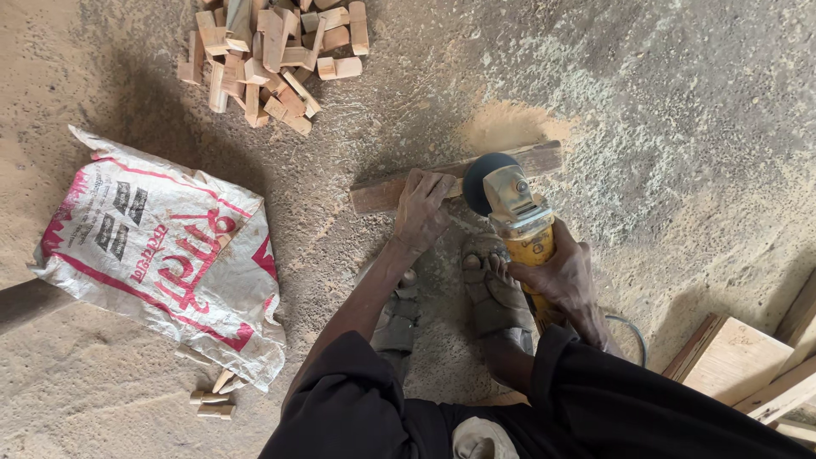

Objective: The person uses an angle grinder with a sanding disc to smooth the edges of small wooden blocks. They hold each block against a wooden support on the floor, grind it, then place it in a pile. The process is repeated for multiple blocks.

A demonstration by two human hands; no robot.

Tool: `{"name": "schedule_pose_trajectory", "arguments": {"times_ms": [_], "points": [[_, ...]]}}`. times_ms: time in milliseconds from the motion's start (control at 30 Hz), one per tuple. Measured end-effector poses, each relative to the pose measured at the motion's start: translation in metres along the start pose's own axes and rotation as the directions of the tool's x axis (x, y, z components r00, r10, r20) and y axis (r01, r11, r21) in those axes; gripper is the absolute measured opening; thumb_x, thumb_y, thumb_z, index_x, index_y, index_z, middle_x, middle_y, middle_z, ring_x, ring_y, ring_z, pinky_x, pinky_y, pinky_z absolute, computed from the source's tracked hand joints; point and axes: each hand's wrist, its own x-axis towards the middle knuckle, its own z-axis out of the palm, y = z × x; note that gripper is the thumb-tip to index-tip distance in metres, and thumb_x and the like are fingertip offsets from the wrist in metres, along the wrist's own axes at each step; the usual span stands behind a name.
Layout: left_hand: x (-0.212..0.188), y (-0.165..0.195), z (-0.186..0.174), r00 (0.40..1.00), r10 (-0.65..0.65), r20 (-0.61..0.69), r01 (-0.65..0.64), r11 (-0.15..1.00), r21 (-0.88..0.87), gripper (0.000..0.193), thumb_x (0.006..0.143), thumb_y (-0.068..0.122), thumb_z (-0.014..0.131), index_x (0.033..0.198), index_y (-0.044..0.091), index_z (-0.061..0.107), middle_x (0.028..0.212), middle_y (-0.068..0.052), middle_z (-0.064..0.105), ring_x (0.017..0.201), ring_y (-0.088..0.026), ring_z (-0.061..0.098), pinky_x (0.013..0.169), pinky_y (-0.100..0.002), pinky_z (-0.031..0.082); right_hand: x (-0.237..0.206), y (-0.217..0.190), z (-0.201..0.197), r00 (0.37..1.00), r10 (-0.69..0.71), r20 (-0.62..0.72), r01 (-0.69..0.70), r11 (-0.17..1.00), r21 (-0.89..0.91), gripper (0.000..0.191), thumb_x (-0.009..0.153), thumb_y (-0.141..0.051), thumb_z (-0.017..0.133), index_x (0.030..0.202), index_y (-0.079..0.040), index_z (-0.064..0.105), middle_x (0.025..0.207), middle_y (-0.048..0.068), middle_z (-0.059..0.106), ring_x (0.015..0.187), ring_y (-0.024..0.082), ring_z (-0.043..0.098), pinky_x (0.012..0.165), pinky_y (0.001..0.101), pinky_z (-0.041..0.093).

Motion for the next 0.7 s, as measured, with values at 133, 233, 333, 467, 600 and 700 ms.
{"name": "schedule_pose_trajectory", "arguments": {"times_ms": [133, 233, 333, 467, 600, 700], "points": [[-0.0012, -0.0005, -0.0022, 1.000, 0.027, -0.007, -0.027, 1.000, -0.007, 0.052, 0.070, 0.001, 0.061, 0.122, -0.001, 0.063, 0.111, -0.012, 0.060, 0.101, -0.034, 0.051, 0.091, -0.046, 0.053, -0.0010, -0.0054, -0.0040, 0.997, -0.070, -0.035, 0.070, 0.997, 0.017, 0.080, 0.059, -0.023, 0.089, 0.129, 0.001, 0.058, 0.100, 0.018, 0.077, 0.080, 0.029, 0.079, 0.073, 0.0418, 0.067], [-0.0017, -0.0007, -0.0012, 1.000, 0.017, -0.017, -0.017, 1.000, -0.019, 0.050, 0.073, 0.001, 0.060, 0.122, 0.000, 0.064, 0.111, -0.010, 0.062, 0.102, -0.033, 0.053, 0.091, -0.045, 0.054, -0.0019, -0.0064, -0.0072, 0.995, -0.072, -0.063, 0.075, 0.996, 0.039, 0.078, 0.059, -0.023, 0.090, 0.127, 0.001, 0.060, 0.101, 0.018, 0.078, 0.083, 0.028, 0.079, 0.076, 0.0419, 0.066], [-0.0011, -0.0010, 0.0007, 1.000, 0.020, -0.014, -0.020, 1.000, -0.010, 0.049, 0.072, -0.001, 0.059, 0.120, 0.000, 0.065, 0.110, -0.011, 0.062, 0.100, -0.033, 0.053, 0.089, -0.046, 0.054, -0.0013, -0.0081, -0.0065, 0.997, -0.059, -0.042, 0.060, 0.998, 0.019, 0.078, 0.060, -0.025, 0.091, 0.127, 0.000, 0.060, 0.102, 0.018, 0.077, 0.083, 0.028, 0.079, 0.075, 0.0408, 0.067], [-0.0007, -0.0013, 0.0015, 0.999, 0.033, -0.044, -0.034, 0.999, -0.022, 0.048, 0.073, -0.001, 0.060, 0.121, -0.001, 0.065, 0.110, -0.012, 0.063, 0.099, -0.033, 0.054, 0.088, -0.045, 0.054, -0.0008, -0.0103, -0.0028, 1.000, 0.005, -0.014, -0.005, 1.000, -0.006, 0.083, 0.057, -0.023, 0.090, 0.130, -0.001, 0.058, 0.101, 0.018, 0.077, 0.083, 0.030, 0.079, 0.075, 0.0420, 0.066], [-0.0005, -0.0011, 0.0010, 0.998, 0.035, -0.058, -0.036, 0.999, -0.024, 0.048, 0.071, -0.002, 0.060, 0.119, -0.001, 0.066, 0.109, -0.012, 0.063, 0.098, -0.033, 0.055, 0.087, -0.045, 0.055, 0.0003, -0.0086, -0.0025, 0.999, -0.040, -0.027, 0.040, 0.999, 0.002, 0.081, 0.059, -0.025, 0.090, 0.130, -0.001, 0.059, 0.102, 0.018, 0.077, 0.085, 0.029, 0.079, 0.077, 0.0422, 0.066], [0.0014, 0.0003, 0.0028, 0.998, 0.007, -0.055, -0.008, 1.000, -0.011, 0.044, 0.075, -0.006, 0.060, 0.118, 0.000, 0.067, 0.108, -0.010, 0.065, 0.098, -0.031, 0.056, 0.086, -0.044, 0.056, 0.0024, -0.0069, -0.0022, 0.999, -0.031, -0.024, 0.031, 0.999, -0.010, 0.081, 0.060, -0.027, 0.090, 0.130, -0.001, 0.058, 0.102, 0.018, 0.077, 0.084, 0.029, 0.079, 0.075, 0.0420, 0.067]]}}
